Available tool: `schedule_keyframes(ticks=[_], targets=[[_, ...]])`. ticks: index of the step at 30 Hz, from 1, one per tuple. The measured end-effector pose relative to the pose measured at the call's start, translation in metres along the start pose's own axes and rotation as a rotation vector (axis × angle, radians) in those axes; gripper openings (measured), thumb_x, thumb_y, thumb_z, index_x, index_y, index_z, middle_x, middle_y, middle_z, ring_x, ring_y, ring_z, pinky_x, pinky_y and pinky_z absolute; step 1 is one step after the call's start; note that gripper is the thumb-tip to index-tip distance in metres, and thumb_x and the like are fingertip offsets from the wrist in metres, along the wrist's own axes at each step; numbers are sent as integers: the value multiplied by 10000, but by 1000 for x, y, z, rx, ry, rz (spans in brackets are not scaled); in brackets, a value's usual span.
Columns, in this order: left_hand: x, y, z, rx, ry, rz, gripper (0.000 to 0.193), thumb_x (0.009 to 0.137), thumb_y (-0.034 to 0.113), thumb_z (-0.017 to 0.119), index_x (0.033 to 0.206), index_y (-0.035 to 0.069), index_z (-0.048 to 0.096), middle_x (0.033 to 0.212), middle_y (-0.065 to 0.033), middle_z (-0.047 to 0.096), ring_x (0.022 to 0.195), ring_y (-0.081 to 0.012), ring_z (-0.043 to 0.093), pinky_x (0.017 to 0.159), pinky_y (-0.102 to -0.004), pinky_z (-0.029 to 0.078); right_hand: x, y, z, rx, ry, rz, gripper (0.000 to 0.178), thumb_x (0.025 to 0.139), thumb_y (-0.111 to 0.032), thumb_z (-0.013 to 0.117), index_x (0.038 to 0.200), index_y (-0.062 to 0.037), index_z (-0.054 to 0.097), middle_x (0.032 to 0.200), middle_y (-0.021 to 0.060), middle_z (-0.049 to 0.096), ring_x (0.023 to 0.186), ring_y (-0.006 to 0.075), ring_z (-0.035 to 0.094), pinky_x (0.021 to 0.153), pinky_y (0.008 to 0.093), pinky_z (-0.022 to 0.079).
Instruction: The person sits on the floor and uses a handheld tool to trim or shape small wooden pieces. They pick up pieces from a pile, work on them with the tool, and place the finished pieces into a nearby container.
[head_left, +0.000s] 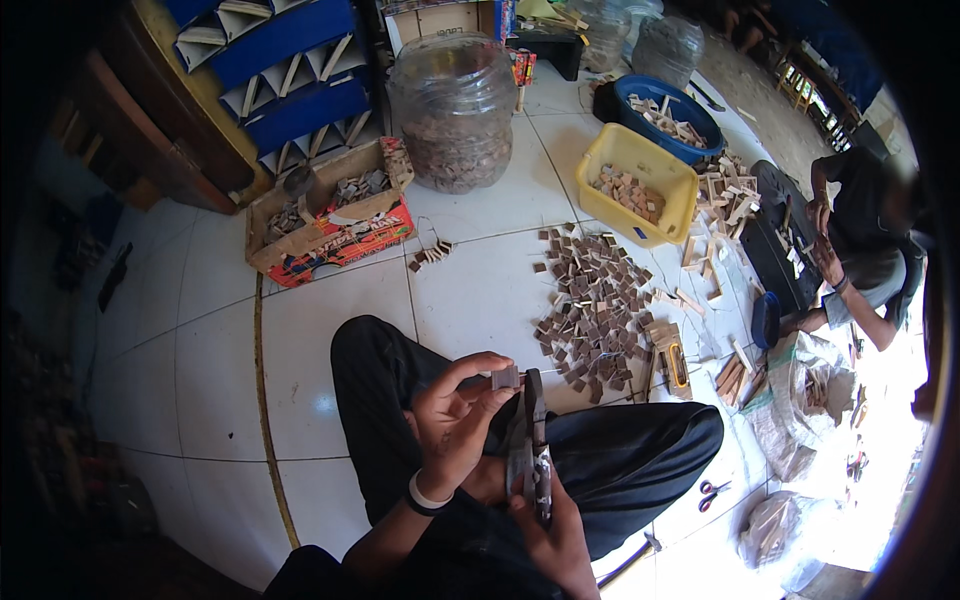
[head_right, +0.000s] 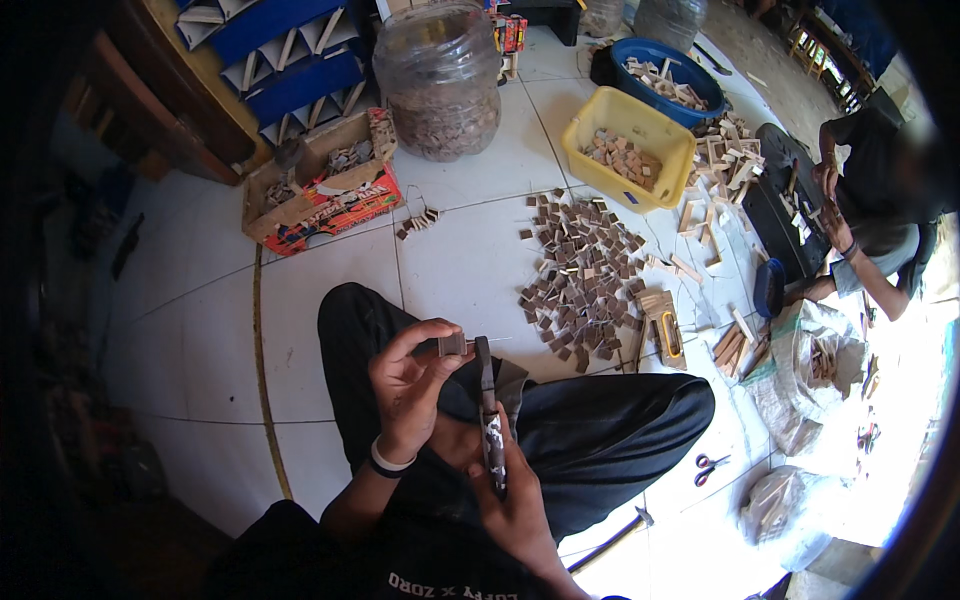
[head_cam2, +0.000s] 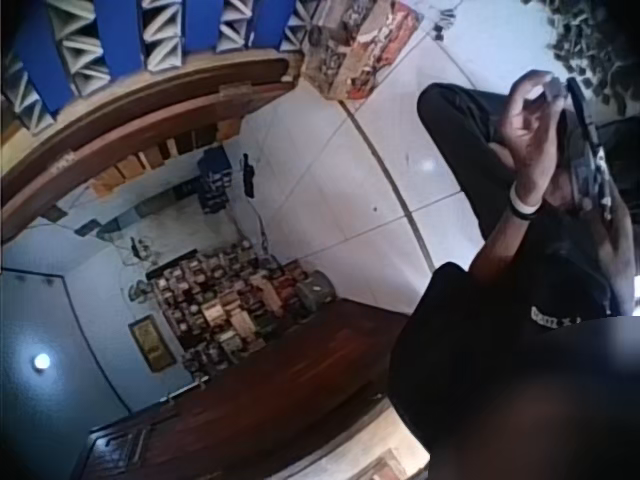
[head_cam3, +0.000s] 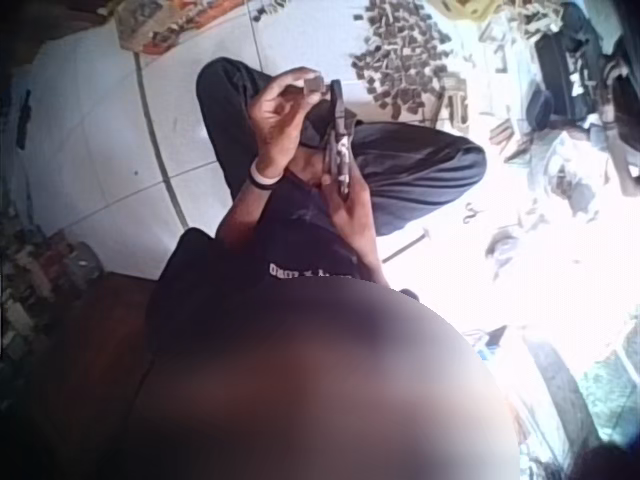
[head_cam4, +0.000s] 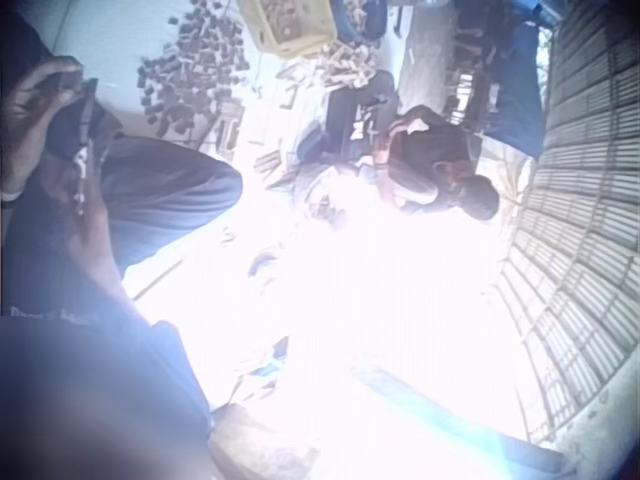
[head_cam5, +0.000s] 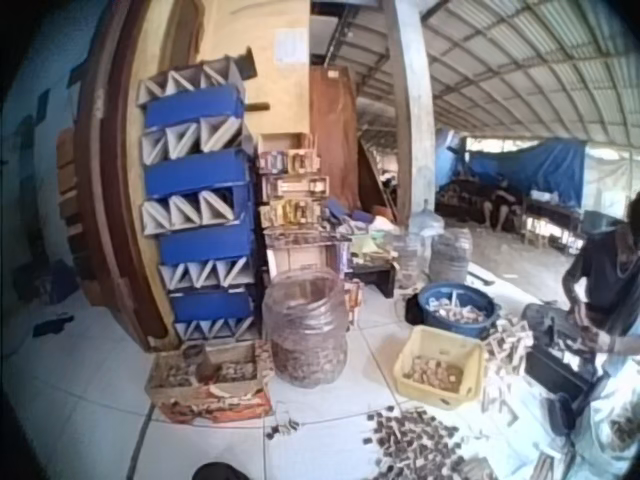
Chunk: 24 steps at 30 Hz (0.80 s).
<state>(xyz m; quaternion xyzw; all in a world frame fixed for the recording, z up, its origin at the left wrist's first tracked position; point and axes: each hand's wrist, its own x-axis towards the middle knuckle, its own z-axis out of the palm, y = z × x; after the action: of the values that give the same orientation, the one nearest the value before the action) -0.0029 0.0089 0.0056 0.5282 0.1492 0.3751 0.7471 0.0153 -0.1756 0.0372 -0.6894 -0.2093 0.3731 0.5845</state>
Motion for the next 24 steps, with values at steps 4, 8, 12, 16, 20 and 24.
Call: schedule_keyframes(ticks=[4, 8, 12, 16, 20, 24], targets=[[-1, 1, -2, -1, -1, 13, 293, 957, -49, 704, 1241, -85, 642, 1252, -173, 671, 1117, -225, 699, 988, -338, 587, -1, -4, -4, -11, -73, 40, 720, 992, 24, 584, 1621, 49, 236, 1172, 176, 619, 1079, 221, 606, 1022, 324, 450], [-3, 1, 0, -41, 45, -15, 325, 968, -50, 688, 1286, -88, 634, 1295, -194, 673, 1152, -244, 694, 1035, -361, 560, 1, -6, -2, 71, -109, -30, 746, 1004, 15, 563, 1642, 31, 176, 1412, 219, 561, 1339, 261, 530, 1142, 351, 357], [-3, -1, 2, -49, 31, 40, 327, 982, -59, 658, 1306, -95, 629, 1258, -209, 703, 1165, -261, 696, 1060, -371, 539, 3, -7, 1, 164, -163, 52, 750, 1002, 17, 557, 1647, 16, 174, 1555, 241, 454, 1452, 305, 446, 1190, 379, 303], [-1, 3, -1, 134, 59, 130, 291, 979, -79, 643, 1269, -104, 649, 1180, -204, 735, 1134, -251, 711, 1033, -357, 554, 10, -5, 6, -14, -87, 17, 805, 940, 37, 609, 1650, -54, 241, 1450, 266, 499, 1339, 417, 538, 1102, 453, 411], [3, 10, -6, 442, 74, 184, 268, 956, -117, 634, 1221, -106, 674, 1143, -193, 748, 1084, -222, 726, 953, -331, 599, 26, 6, 19, -660, 155, -198, 841, 853, 90, 607, 1628, -69, 323, 1064, 228, 556, 855, 370, 637, 772, 429, 517], [7, 12, -10, 565, 54, 213, 274, 946, -130, 628, 1210, -88, 689, 1134, -172, 753, 1045, -206, 733, 895, -316, 629, 36, 15, 16, -771, 187, -256, 889, 804, 88, 639, 1623, -97, 349, 1025, 224, 527, 868, 430, 604, 768, 494, 501]])
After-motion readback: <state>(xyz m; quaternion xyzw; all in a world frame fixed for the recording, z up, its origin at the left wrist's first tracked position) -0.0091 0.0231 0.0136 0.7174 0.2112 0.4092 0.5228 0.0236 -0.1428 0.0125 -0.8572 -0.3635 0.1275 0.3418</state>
